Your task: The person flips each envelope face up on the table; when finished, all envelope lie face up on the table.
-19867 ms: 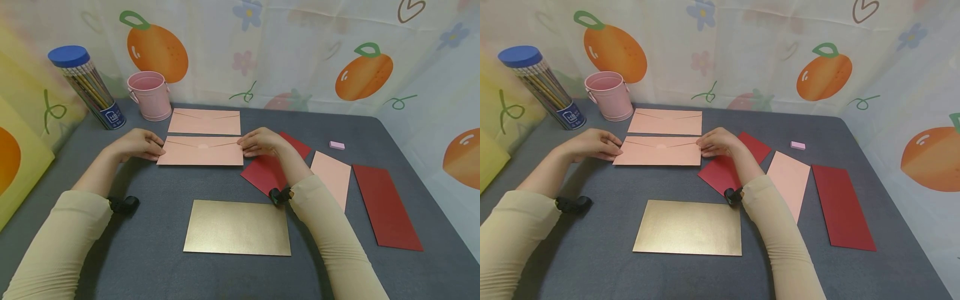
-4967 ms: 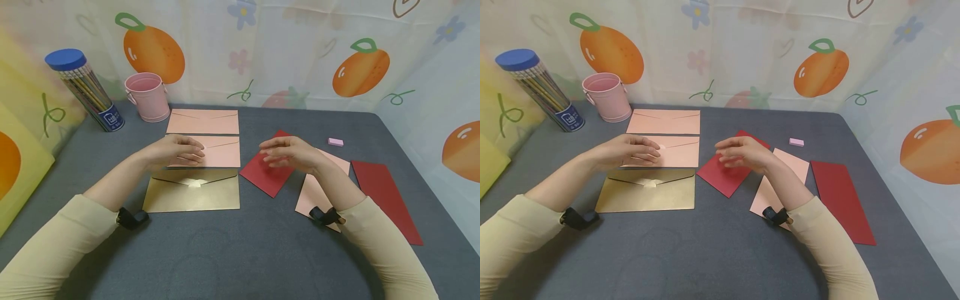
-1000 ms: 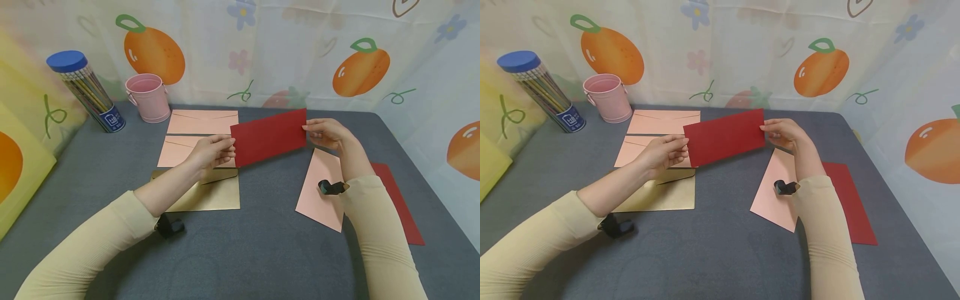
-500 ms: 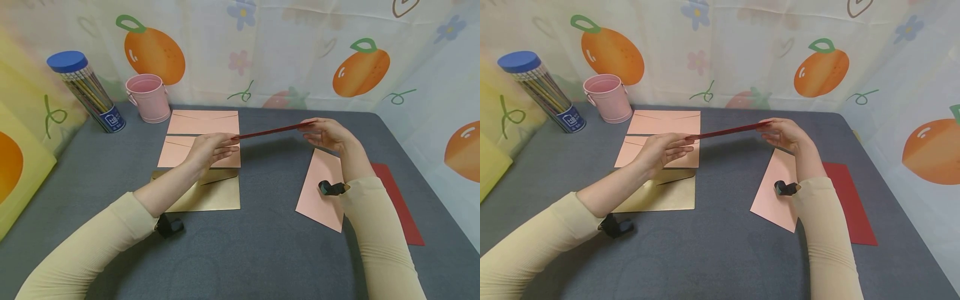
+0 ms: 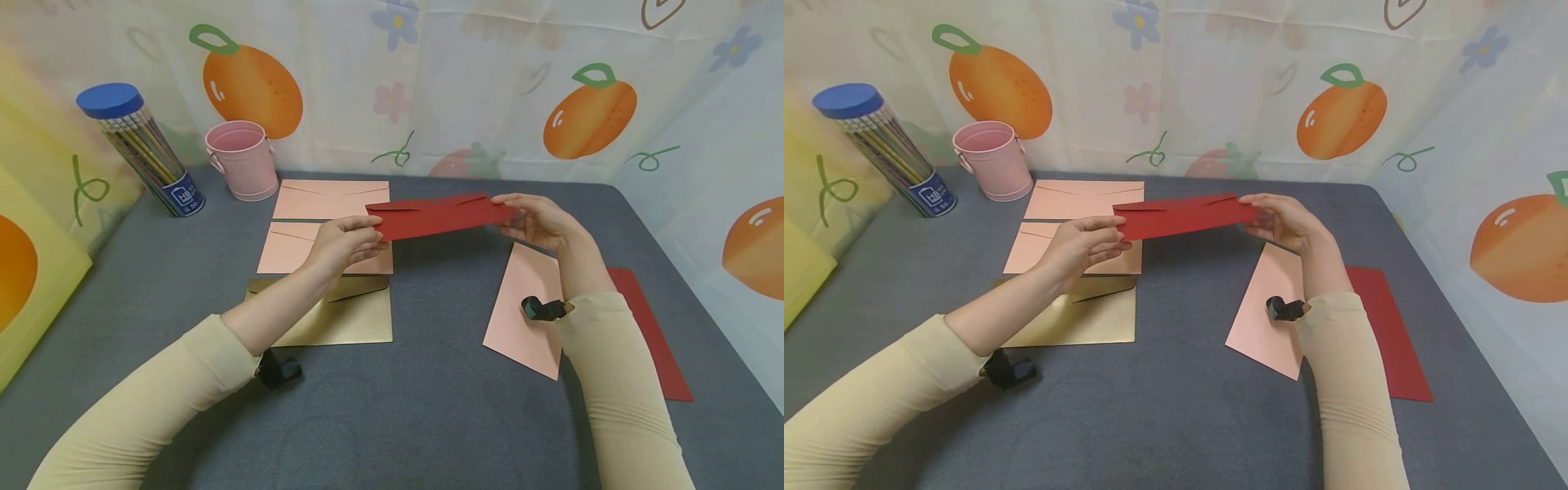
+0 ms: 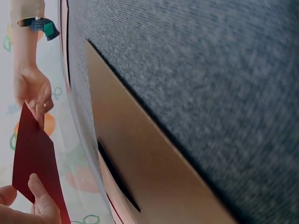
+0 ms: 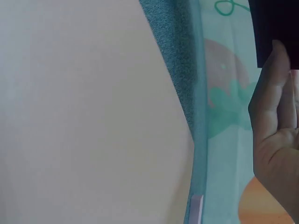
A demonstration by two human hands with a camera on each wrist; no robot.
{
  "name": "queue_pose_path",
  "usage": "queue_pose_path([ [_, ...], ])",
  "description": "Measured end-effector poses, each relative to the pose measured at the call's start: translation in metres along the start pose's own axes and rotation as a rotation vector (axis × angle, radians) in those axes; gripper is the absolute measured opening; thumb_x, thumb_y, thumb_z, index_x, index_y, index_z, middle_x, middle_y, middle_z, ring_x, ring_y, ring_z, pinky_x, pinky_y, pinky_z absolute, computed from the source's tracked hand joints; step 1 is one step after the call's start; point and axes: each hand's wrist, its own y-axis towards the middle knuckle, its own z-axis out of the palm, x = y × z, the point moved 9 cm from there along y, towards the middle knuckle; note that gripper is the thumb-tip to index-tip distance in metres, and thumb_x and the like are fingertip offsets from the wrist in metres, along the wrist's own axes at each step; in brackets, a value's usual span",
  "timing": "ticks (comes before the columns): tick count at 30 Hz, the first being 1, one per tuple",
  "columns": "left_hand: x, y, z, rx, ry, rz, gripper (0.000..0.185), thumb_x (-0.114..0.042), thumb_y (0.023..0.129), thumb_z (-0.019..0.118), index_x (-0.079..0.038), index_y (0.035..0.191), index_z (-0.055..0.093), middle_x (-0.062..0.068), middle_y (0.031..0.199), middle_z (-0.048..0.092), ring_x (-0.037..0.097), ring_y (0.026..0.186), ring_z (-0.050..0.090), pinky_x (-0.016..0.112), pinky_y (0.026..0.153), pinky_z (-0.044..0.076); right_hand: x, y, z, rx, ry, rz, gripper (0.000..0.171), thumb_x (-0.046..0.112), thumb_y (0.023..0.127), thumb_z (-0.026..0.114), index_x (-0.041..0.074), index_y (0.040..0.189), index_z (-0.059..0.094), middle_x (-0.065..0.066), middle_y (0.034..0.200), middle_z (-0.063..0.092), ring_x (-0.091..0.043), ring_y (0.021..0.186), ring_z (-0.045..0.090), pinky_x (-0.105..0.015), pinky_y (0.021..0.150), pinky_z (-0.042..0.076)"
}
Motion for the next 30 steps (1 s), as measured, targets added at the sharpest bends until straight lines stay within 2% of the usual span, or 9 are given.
queue_pose_path([
  [5,0.004,0.004,-0.003,-0.026,0.031,-0.035,0.045,-0.001,0.093,0.056,-0.003,0.137,0.055,-0.002,0.096,0.063,0.009,0.081,0.072,0.02,0.079,0.06,-0.002,-0.001,0.005,0.055,0.001,0.009,0.027,0.007,0.101,0.051,0.014,0.123,0.066,0.001,0.123,0.064,-0.016,0.083,0.073,-0.026,0.077,0.061],
  [10,0.003,0.01,-0.003,-0.043,0.028,-0.045,0.051,0.006,0.092,0.052,-0.005,0.141,0.051,0.006,0.113,0.056,0.01,0.081,0.069,0.016,0.077,0.058,-0.002,0.0,0.008,0.08,-0.029,0.005,0.041,-0.004,0.097,0.05,0.014,0.133,0.058,-0.008,0.161,0.023,-0.013,0.085,0.071,-0.025,0.08,0.061],
  [12,0.002,0.012,-0.003,-0.052,0.026,-0.041,0.052,0.006,0.091,0.051,-0.005,0.142,0.049,0.009,0.123,0.055,0.01,0.081,0.067,0.017,0.079,0.058,-0.002,0.0,0.008,0.069,-0.044,0.0,0.044,-0.007,0.096,0.05,0.015,0.134,0.057,-0.009,0.166,0.007,-0.011,0.084,0.07,-0.023,0.08,0.06],
  [14,0.0,0.015,-0.003,-0.069,0.019,-0.039,0.053,0.007,0.091,0.05,-0.005,0.143,0.045,0.013,0.13,0.054,0.01,0.081,0.066,0.02,0.086,0.058,-0.001,0.0,0.007,0.049,-0.064,-0.004,0.046,-0.008,0.096,0.05,0.015,0.135,0.053,-0.012,0.167,0.003,-0.009,0.082,0.069,-0.021,0.079,0.06],
  [16,-0.001,0.018,-0.003,-0.089,0.001,-0.037,0.052,0.008,0.092,0.05,-0.003,0.142,0.04,0.016,0.133,0.054,0.011,0.08,0.064,0.026,0.094,0.057,-0.001,0.001,0.005,0.019,-0.075,-0.006,0.046,-0.007,0.096,0.05,0.016,0.137,0.048,-0.015,0.166,0.008,-0.008,0.084,0.07,-0.019,0.077,0.059],
  [19,-0.004,0.025,-0.002,-0.119,-0.036,-0.018,0.049,0.009,0.092,0.05,0.003,0.138,0.035,0.019,0.123,0.056,0.01,0.076,0.064,0.036,0.103,0.054,0.0,0.001,0.002,-0.027,-0.077,-0.007,0.048,-0.004,0.097,0.051,0.015,0.14,0.039,-0.014,0.157,0.024,-0.008,0.082,0.071,-0.017,0.074,0.059],
  [24,-0.01,0.034,0.001,-0.158,-0.042,0.011,0.04,0.008,0.094,0.052,0.01,0.133,0.043,0.009,0.1,0.053,0.009,0.073,0.064,0.038,0.104,0.053,0.003,0.001,-0.003,-0.107,-0.048,-0.004,0.061,0.001,0.097,0.056,0.01,0.152,0.03,-0.002,0.123,0.051,-0.009,0.08,0.072,-0.017,0.076,0.059],
  [27,-0.015,0.038,0.001,-0.184,-0.007,0.023,0.037,0.004,0.095,0.055,0.008,0.132,0.05,0.008,0.098,0.055,0.021,0.087,0.07,0.033,0.102,0.055,0.004,0.001,-0.005,-0.153,-0.018,-0.003,0.068,0.003,0.096,0.059,0.01,0.156,0.027,0.001,0.111,0.061,-0.008,0.082,0.073,-0.016,0.076,0.059],
  [30,-0.019,0.043,0.004,-0.181,0.031,0.031,0.038,0.001,0.095,0.055,0.006,0.133,0.052,0.015,0.113,0.06,0.031,0.11,0.069,0.032,0.102,0.054,0.005,0.0,-0.009,-0.204,0.024,-0.001,0.068,0.003,0.095,0.06,0.011,0.155,0.03,0.004,0.103,0.067,-0.008,0.081,0.073,-0.016,0.075,0.059],
])
